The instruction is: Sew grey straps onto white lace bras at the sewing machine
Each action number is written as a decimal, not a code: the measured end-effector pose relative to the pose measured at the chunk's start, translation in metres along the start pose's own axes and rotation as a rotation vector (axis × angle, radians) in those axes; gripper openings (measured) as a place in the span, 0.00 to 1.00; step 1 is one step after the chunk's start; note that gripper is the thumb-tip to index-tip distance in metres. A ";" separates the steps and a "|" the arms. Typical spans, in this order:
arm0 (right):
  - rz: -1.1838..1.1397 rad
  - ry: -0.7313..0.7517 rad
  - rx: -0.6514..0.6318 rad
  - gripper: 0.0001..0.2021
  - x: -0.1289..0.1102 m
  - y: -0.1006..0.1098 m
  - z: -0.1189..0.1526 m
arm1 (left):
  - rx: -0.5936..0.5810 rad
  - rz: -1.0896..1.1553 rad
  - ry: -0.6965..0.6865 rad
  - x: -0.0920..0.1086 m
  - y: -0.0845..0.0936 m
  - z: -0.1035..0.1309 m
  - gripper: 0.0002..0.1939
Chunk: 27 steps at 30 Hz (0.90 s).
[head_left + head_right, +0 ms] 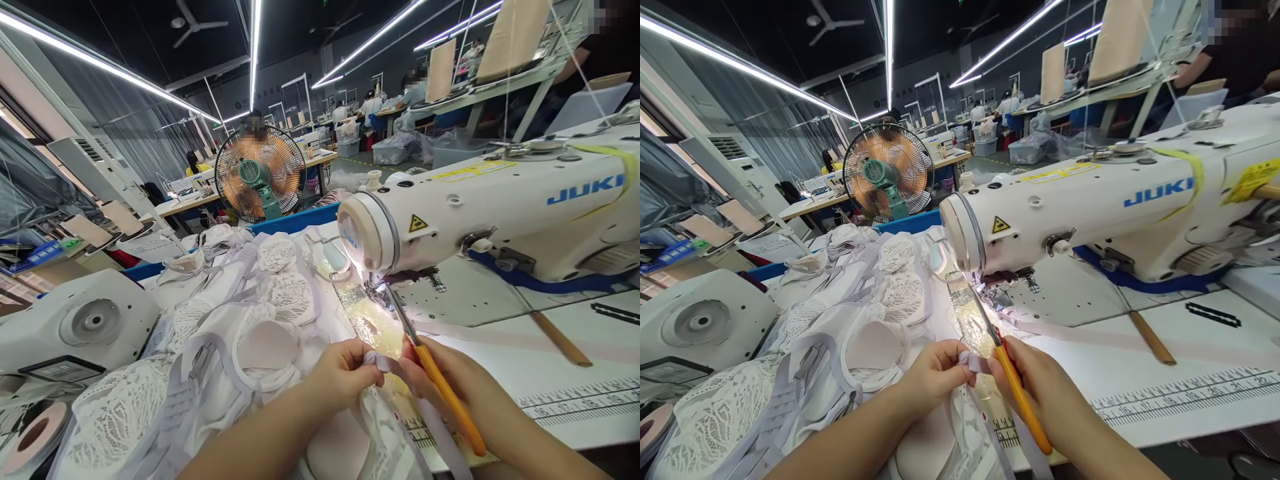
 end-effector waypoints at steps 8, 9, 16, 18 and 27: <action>0.180 0.008 0.035 0.08 -0.003 -0.005 -0.005 | -0.009 -0.042 0.002 -0.001 0.001 0.001 0.09; 0.206 -0.005 0.088 0.07 0.001 -0.002 -0.004 | -0.006 -0.051 0.001 -0.001 0.001 0.002 0.09; 0.107 -0.044 0.094 0.09 0.012 0.005 0.002 | 0.000 -0.079 -0.005 -0.002 0.002 0.002 0.09; 0.099 -0.033 0.010 0.10 0.004 -0.002 0.001 | -0.010 -0.078 -0.010 -0.003 0.001 0.001 0.09; 0.661 0.051 0.312 0.08 -0.013 0.007 -0.003 | 0.014 -0.009 -0.025 -0.003 0.002 0.000 0.11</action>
Point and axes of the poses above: each hand's wrist, its own z-axis away from the middle knuckle, its own y-axis out of the back of the hand, x = y × z, the point moved 4 cm from there along -z, towards the middle knuckle, and after that the axes turned 15 degrees about -x, right-handed, at the moved point
